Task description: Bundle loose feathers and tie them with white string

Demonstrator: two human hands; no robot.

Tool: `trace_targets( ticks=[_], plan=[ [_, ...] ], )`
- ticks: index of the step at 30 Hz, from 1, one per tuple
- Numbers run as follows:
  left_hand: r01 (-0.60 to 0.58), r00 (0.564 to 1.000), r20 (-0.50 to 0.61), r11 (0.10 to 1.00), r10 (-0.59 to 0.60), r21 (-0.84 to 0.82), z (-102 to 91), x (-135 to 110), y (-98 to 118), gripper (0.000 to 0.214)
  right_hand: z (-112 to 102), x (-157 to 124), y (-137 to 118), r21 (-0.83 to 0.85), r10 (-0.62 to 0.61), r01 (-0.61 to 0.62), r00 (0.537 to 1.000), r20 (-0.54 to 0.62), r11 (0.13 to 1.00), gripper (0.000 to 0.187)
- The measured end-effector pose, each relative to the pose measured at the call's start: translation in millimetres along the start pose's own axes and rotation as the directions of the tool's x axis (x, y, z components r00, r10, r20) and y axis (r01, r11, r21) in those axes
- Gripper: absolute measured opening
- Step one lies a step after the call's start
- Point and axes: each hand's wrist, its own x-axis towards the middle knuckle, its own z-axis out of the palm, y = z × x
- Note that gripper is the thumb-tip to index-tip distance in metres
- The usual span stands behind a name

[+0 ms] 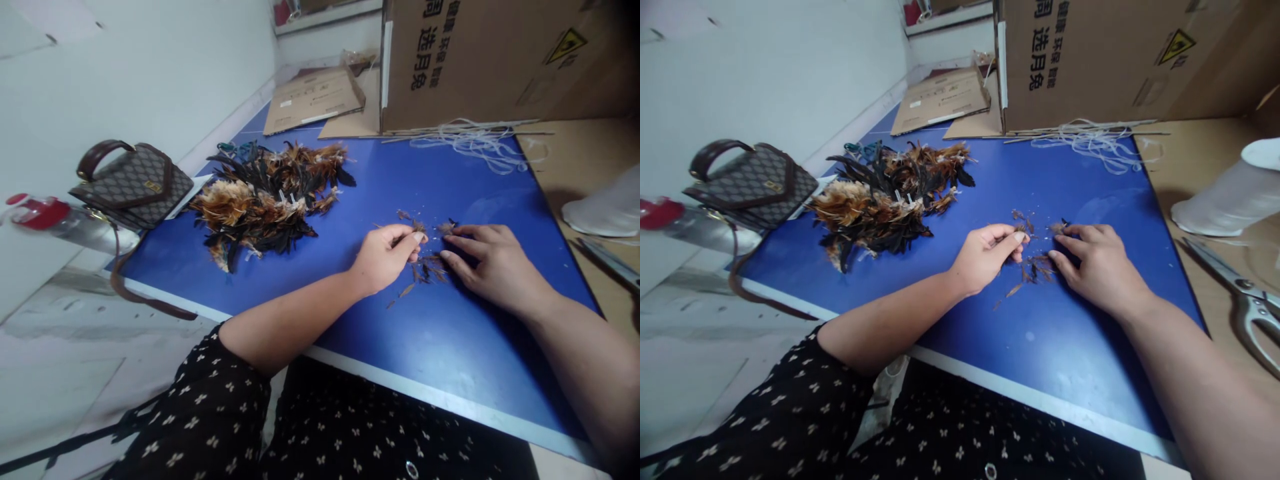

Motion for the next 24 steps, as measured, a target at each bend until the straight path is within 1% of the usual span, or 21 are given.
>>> trace_targets(
  ticks=[3, 8, 10, 12, 16, 18, 20, 22, 24],
  plan=[
    [0.023, 1.000, 0.000, 0.999, -0.023, -0.046, 0.7, -1, 0, 0.016, -3, 3, -5, -0.011, -0.027, 0.027, 0.999, -0.043, 1.000, 0.033],
    [0.070, 0.998, 0.018, 0.985, -0.068, -0.157, 0.0, 2, -8, 0.015, -22, 13, -27, -0.031, -0.113, 0.110, 0.987, -0.116, 0.993, 0.047],
    [0.080, 0.997, 0.027, 0.974, -0.076, -0.214, -0.9, 4, -13, 0.014, -29, 17, -39, -0.042, -0.163, 0.160, 0.982, -0.099, 0.986, 0.053],
    [0.080, 0.997, 0.035, 0.960, -0.073, -0.269, -1.9, 6, -17, 0.017, -32, 19, -51, -0.062, -0.227, 0.223, 0.972, -0.058, 0.973, 0.057],
    [0.040, 0.998, 0.051, 0.935, -0.024, -0.351, -4.7, 10, -22, 0.024, -33, 21, -65, -0.104, -0.326, 0.323, 0.946, -0.003, 0.940, 0.061],
    [0.014, 0.999, 0.046, 0.925, 0.003, -0.380, -6.3, 11, -22, 0.025, -32, 20, -67, -0.066, -0.329, 0.328, 0.944, 0.002, 0.942, 0.056],
    [-0.001, 0.999, 0.036, 0.922, 0.016, -0.387, -7.9, 13, -21, 0.025, -32, 20, -65, 0.014, -0.308, 0.308, 0.951, -0.013, 0.951, 0.047],
    [0.002, 0.999, 0.042, 0.927, 0.014, -0.374, -8.9, 13, -19, 0.024, -33, 19, -61, 0.077, -0.253, 0.257, 0.966, -0.061, 0.963, 0.038],
    [0.030, 0.996, 0.089, 0.940, 0.001, -0.341, -9.1, 11, -18, 0.025, -35, 18, -57, 0.114, -0.162, 0.177, 0.978, -0.131, 0.978, 0.034]
  ],
)
